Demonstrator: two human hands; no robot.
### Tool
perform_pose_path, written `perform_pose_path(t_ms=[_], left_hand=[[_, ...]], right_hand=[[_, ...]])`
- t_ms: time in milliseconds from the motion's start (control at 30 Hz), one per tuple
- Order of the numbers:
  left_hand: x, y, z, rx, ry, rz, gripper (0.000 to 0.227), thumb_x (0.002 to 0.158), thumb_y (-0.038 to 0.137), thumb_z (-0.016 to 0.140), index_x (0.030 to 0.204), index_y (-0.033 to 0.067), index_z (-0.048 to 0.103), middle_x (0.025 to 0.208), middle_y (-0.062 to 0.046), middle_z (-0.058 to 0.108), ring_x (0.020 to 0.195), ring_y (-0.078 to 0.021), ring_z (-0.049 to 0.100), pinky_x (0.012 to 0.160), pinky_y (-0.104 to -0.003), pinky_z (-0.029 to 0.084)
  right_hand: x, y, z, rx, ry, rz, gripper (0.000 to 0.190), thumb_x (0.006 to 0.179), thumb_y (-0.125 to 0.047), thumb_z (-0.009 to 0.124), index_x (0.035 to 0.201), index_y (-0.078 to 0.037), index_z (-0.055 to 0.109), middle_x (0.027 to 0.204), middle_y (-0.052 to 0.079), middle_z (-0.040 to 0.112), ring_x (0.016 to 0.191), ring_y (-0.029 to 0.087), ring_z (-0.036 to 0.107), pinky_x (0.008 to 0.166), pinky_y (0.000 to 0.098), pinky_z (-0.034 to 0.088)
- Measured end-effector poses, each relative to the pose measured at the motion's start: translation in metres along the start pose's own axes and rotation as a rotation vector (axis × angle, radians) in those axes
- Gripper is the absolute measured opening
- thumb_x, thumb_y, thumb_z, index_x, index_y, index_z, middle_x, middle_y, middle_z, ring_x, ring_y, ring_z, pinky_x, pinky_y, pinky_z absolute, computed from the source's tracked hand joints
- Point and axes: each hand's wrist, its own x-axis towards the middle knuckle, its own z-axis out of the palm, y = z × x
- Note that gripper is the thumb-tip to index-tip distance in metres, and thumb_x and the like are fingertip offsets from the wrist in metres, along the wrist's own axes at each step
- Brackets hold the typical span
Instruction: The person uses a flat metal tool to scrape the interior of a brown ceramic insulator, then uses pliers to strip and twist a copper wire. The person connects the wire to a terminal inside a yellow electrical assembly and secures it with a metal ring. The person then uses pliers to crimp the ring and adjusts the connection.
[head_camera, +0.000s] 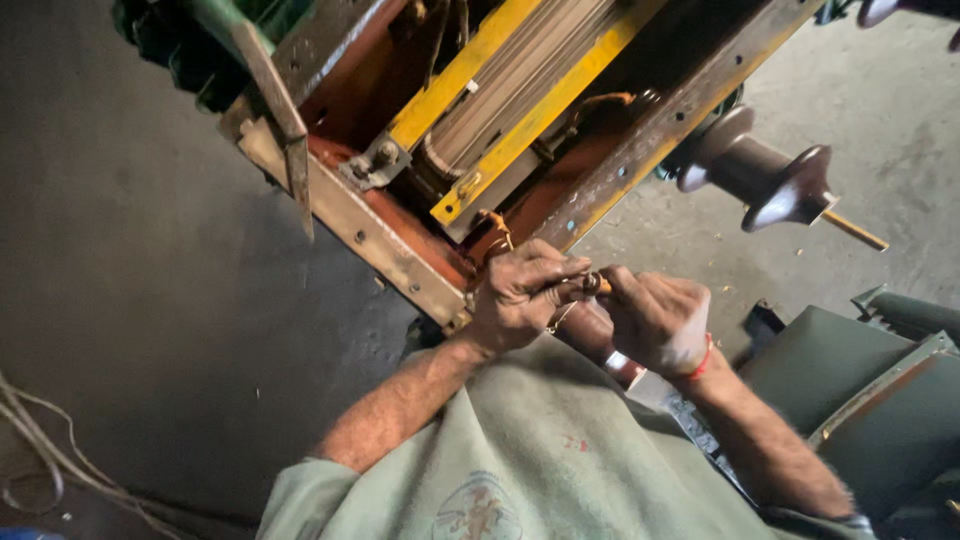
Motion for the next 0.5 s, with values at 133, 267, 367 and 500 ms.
perform_pose_path(t_ms=[133,267,367,500], left_hand=[[-0.001,-0.004,-0.002,-0.074,-0.056,0.045,0.03,0.096,0.011,0.081,0.124,0.006,0.073,0.11,-0.008,0.071,0.097,-0.0175,0.073,0.086,-0.029,0.062],[-0.006,-0.004,-0.016,0.086,-0.124,0.225,0.044,0.08,0.017,0.09,0.119,0.0064,0.071,0.108,-0.008,0.069,0.099,-0.0177,0.07,0.086,-0.028,0.06],[0.0,-0.007,-0.017,-0.115,-0.196,0.064,0.04,0.081,0.017,0.091,0.115,0.0059,0.074,0.103,-0.008,0.07,0.09,-0.0155,0.072,0.074,-0.026,0.06],[-0.001,-0.011,-0.021,-0.069,-0.192,0.153,0.034,0.092,0.017,0.082,0.124,0.0072,0.073,0.113,-0.008,0.071,0.1,-0.02,0.074,0.088,-0.031,0.062]], right_hand=[[0.004,0.003,-0.001,-0.08,-0.003,0.015,0.009,0.093,-0.011,0.072,0.102,-0.01,0.069,0.064,0.007,0.053,0.055,0.021,0.055,0.052,0.0382,0.043],[-0.012,0.018,0.001,1.107,-0.522,0.735,0.043,0.1,-0.037,0.054,0.119,-0.004,0.073,0.075,0.002,0.072,0.061,0.008,0.059,0.053,0.0273,0.048],[-0.023,0.024,0.005,1.317,-0.516,0.814,0.041,0.102,-0.034,0.055,0.116,0.001,0.072,0.073,0.003,0.066,0.058,0.009,0.057,0.049,0.0267,0.045],[-0.026,0.019,0.016,1.188,-0.43,0.615,0.036,0.105,-0.026,0.057,0.117,0.005,0.069,0.076,0.007,0.064,0.06,0.01,0.06,0.051,0.0276,0.046]])
